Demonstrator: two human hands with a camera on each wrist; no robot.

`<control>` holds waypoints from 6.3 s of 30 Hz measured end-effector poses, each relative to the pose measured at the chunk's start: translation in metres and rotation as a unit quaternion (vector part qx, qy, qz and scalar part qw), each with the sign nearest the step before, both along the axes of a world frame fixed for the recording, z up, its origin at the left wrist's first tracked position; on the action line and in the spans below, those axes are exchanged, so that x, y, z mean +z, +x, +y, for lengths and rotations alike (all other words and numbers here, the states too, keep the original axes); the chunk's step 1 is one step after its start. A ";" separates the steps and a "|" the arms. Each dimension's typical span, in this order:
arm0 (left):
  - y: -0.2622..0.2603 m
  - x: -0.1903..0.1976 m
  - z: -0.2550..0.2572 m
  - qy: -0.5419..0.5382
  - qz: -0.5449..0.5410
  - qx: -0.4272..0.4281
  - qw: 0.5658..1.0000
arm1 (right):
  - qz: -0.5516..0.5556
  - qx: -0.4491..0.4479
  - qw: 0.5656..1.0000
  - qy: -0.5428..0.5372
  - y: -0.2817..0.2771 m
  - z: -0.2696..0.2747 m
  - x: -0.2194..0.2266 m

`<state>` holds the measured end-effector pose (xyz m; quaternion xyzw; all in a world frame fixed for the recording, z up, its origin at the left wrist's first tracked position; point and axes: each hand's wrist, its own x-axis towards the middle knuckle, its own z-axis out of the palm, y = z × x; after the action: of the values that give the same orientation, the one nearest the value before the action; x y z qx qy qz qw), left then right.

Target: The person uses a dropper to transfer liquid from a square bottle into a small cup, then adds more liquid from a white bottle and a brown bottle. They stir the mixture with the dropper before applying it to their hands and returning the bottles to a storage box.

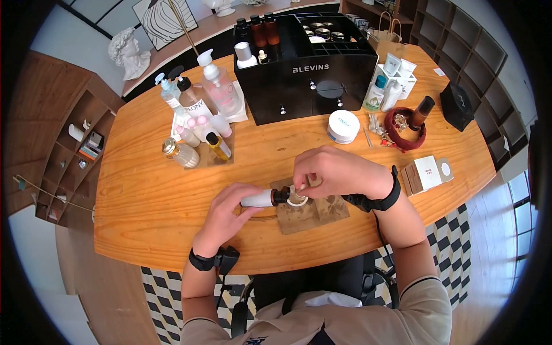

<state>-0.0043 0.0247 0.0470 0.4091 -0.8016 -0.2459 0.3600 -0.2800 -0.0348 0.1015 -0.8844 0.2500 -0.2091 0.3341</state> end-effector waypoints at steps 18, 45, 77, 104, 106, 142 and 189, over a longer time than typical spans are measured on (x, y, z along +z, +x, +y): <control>0.006 -0.005 -0.002 -0.034 -0.031 -0.023 0.999 | -0.003 0.011 1.000 0.014 0.000 -0.001 -0.001; 0.014 -0.024 -0.015 0.223 0.449 -0.026 0.865 | 0.030 -0.017 0.999 -0.012 -0.001 0.000 -0.002; -0.008 0.043 -0.027 -0.104 -0.161 -0.097 0.977 | 0.031 -0.016 0.999 -0.009 -0.002 -0.001 -0.003; 0.001 0.040 -0.036 -0.135 -0.200 -0.152 0.958 | 0.014 -0.015 0.999 -0.028 -0.004 0.000 0.001; -0.002 0.044 -0.034 -0.138 -0.179 -0.119 0.967 | 0.022 -0.025 0.999 -0.033 -0.003 0.000 -0.001; 0.003 0.041 -0.040 -0.123 -0.185 -0.128 0.967 | 0.018 -0.001 1.000 0.014 0.001 -0.001 -0.003; 0.001 0.038 -0.041 -0.129 -0.182 -0.151 0.963 | 0.038 -0.002 0.999 0.019 -0.003 0.001 0.005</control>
<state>-0.0033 -0.0163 0.0848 0.2718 -0.9309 -0.1134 0.2160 -0.2832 -0.0337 0.1063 -0.8848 0.2679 -0.1708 0.3408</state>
